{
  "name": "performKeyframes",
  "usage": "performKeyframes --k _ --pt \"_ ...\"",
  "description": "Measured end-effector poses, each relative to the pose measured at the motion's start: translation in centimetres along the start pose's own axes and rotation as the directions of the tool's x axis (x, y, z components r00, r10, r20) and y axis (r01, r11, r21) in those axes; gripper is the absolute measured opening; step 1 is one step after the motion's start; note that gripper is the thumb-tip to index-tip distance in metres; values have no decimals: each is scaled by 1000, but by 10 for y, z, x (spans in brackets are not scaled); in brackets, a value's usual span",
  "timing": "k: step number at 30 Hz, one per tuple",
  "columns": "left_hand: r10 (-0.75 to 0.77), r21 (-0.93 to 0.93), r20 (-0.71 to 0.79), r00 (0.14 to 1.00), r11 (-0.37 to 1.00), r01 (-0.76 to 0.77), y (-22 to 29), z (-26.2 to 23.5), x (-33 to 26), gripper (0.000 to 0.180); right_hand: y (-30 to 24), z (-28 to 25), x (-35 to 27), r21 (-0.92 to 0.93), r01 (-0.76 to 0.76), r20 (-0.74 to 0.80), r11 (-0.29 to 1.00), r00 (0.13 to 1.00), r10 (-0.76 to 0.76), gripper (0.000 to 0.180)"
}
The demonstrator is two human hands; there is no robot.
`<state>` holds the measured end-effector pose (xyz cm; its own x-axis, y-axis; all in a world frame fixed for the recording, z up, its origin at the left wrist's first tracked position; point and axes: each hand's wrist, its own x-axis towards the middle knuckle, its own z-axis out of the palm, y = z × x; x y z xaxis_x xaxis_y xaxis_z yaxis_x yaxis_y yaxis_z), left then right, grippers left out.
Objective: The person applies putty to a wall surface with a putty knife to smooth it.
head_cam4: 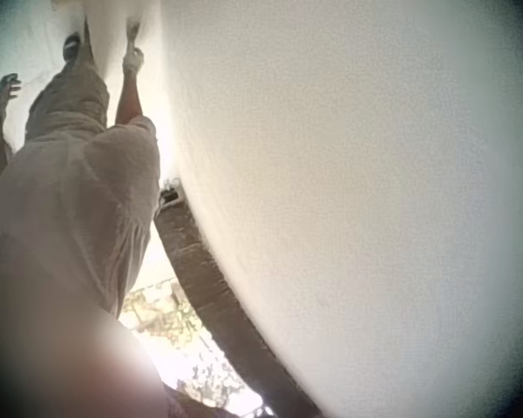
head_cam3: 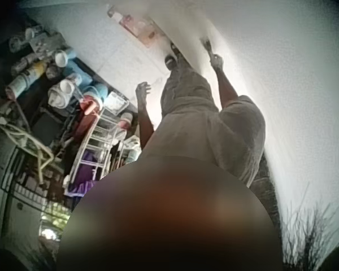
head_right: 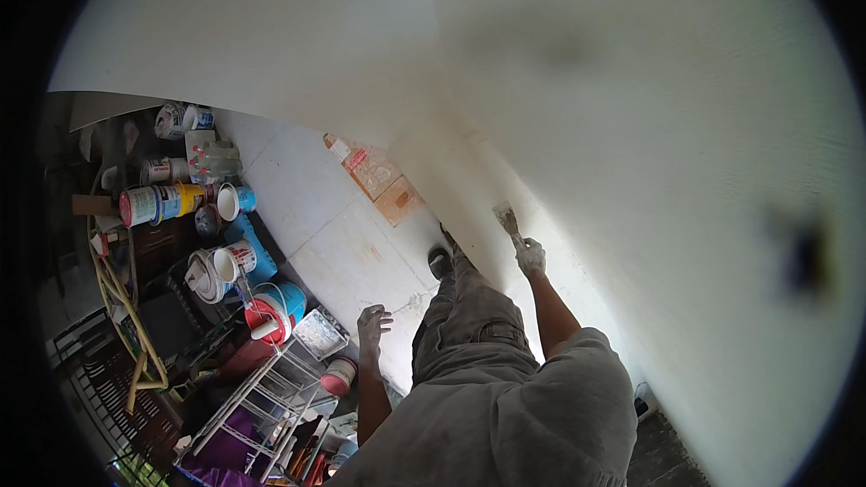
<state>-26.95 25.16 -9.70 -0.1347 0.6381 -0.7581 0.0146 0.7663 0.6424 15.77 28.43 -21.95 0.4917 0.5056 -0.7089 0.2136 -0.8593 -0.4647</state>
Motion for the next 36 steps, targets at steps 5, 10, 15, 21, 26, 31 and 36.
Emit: performKeyframes --k 5,10,15,21,26,31,36 --pt "-141 -1 -120 983 990 142 -7 -6 -22 29 -33 22 -5 31 -24 115 999 993 20 53" --pt "-103 30 -24 994 994 104 -17 3 -13 29 -128 48 70 198 130 110 971 982 -154 53" --pt "-73 102 3 997 992 73 -11 5 -2 30 -207 45 59 202 281 107 938 946 -307 46" --pt "1 71 59 998 997 -6 -4 -3 4 32 -86 19 -9 211 101 161 972 978 -136 48" --pt "-41 22 61 997 999 40 -15 -19 -1 27 93 5 -90 24 -43 99 999 994 40 51" --pt "-52 86 50 997 995 48 -35 -37 -9 33 109 32 -101 66 -12 102 998 995 5 51" --pt "-10 76 111 994 997 2 -41 -46 -13 31 -35 79 4 69 203 158 977 965 -211 58"
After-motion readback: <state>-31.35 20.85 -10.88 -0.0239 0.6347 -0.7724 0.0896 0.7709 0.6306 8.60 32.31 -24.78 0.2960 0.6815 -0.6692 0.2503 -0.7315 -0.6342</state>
